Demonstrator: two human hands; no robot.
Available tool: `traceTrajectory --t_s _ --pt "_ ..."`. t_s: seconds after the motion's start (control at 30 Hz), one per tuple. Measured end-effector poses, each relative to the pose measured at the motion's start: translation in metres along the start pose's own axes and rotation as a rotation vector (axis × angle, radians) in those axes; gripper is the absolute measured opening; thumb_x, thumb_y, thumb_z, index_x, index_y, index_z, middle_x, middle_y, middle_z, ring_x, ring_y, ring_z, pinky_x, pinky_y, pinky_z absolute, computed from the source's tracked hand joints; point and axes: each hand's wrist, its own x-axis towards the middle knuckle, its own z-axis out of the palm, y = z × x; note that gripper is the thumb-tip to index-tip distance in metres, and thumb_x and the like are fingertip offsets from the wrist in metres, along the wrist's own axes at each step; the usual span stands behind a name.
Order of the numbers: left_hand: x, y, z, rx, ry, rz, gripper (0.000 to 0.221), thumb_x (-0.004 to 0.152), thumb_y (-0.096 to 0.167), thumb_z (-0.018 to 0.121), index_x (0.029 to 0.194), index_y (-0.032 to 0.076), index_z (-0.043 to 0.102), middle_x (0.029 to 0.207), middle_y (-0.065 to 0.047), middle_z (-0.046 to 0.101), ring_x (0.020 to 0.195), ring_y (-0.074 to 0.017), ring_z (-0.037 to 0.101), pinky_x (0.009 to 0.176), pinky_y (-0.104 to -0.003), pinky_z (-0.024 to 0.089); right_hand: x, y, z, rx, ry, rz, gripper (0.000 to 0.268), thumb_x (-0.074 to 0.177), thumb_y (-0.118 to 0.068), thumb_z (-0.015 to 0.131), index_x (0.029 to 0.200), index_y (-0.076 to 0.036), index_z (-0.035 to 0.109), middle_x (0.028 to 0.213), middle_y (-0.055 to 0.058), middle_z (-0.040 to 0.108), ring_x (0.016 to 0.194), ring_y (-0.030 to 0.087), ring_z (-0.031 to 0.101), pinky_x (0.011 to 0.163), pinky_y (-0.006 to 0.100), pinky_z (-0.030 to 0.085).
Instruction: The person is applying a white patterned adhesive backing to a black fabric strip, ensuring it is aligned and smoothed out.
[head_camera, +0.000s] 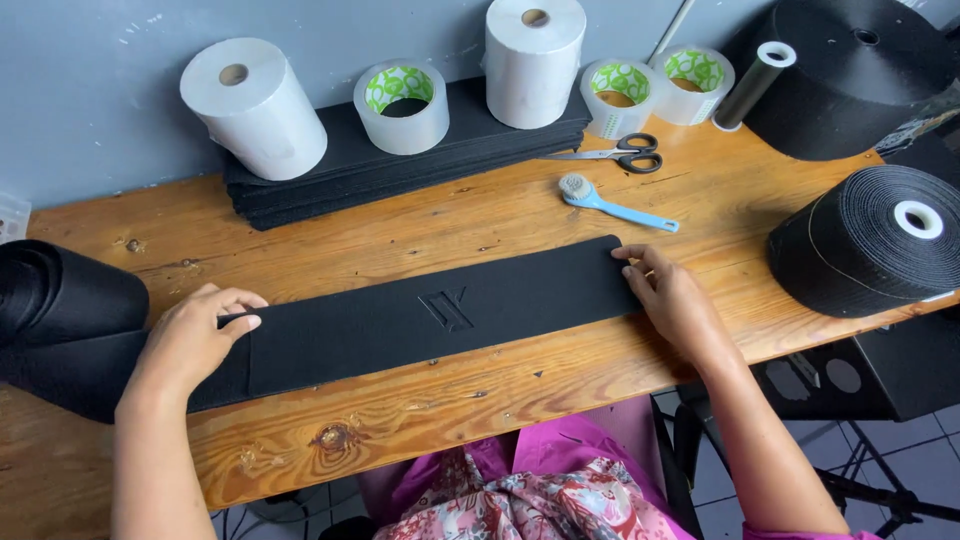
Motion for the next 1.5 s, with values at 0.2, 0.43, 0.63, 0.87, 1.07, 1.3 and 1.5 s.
traceTrajectory --t_s 0.2,0.43,0.63,0.87,1.07,1.3,1.5 --pt "0.008 -0.008 0.026 0.353 0.239 0.224 0.055 0.081 0.005 0.075 0.132 0.025 0.067 0.127 -0.007 0.057 0.125 -0.0292 0.055 0.108 -0.052 0.039 0.004 0.021 0.015 -0.113 0.125 -0.266 0.030 0.101 -0.011 0.056 0.128 -0.012 0.069 0.090 0.012 0.065 0.086 0.030 0.066 0.082 0.038 0.047" --pt "-0.027 0.147 0.062 0.333 0.314 0.594 0.046 0.089 0.016 0.072 0.135 0.012 0.066 0.143 -0.023 0.051 0.129 -0.0425 0.056 0.110 -0.058 0.036 0.013 0.032 0.025 -0.213 0.136 -0.133 0.027 0.103 -0.023 0.061 0.127 -0.024 0.072 0.091 0.011 0.064 0.089 0.035 0.071 0.080 0.045 0.058" --pt "-0.026 0.241 0.159 0.076 0.061 1.121 0.072 0.087 0.044 0.073 0.147 0.011 0.050 0.154 -0.026 0.039 0.143 -0.0432 0.044 0.116 -0.062 0.028 0.017 0.038 0.025 -0.151 0.117 -0.145 0.029 0.103 -0.021 0.060 0.129 -0.023 0.071 0.091 0.015 0.062 0.082 0.037 0.070 0.072 0.046 0.059" --pt "-0.009 0.245 0.191 0.072 0.061 1.154 0.062 0.104 0.055 0.047 0.148 0.013 0.047 0.152 -0.021 0.044 0.145 -0.0360 0.043 0.116 -0.059 0.029 0.006 0.024 0.011 0.088 0.081 -0.094 0.026 0.100 -0.018 0.061 0.123 -0.017 0.074 0.091 0.018 0.069 0.059 0.025 0.070 0.056 0.035 0.060" --pt "-0.007 0.242 0.202 0.072 0.127 1.177 0.060 0.105 0.054 0.045 0.149 0.014 0.047 0.151 -0.020 0.045 0.143 -0.0356 0.045 0.115 -0.060 0.031 -0.003 0.026 -0.002 0.432 -0.067 -0.103 0.040 0.102 -0.011 0.057 0.142 -0.011 0.061 0.109 0.020 0.073 0.081 0.021 0.073 0.068 0.033 0.063" --pt "-0.007 0.244 0.200 0.069 0.156 1.178 0.053 0.107 0.050 0.045 0.146 0.014 0.053 0.141 -0.017 0.047 0.139 -0.0359 0.048 0.114 -0.060 0.034 -0.011 0.032 -0.018 0.614 -0.231 -0.129 0.052 0.099 -0.003 0.056 0.151 -0.003 0.051 0.121 0.019 0.070 0.098 0.017 0.066 0.093 0.035 0.058" --pt "-0.008 0.249 0.190 0.012 0.094 1.157 0.049 0.109 0.047 0.042 0.147 0.017 0.052 0.139 -0.015 0.053 0.139 -0.0353 0.050 0.116 -0.059 0.033 0.003 0.068 -0.007 0.724 -0.257 -0.213 0.049 0.096 -0.002 0.060 0.145 -0.001 0.054 0.121 0.017 0.069 0.095 0.016 0.067 0.090 0.034 0.059"
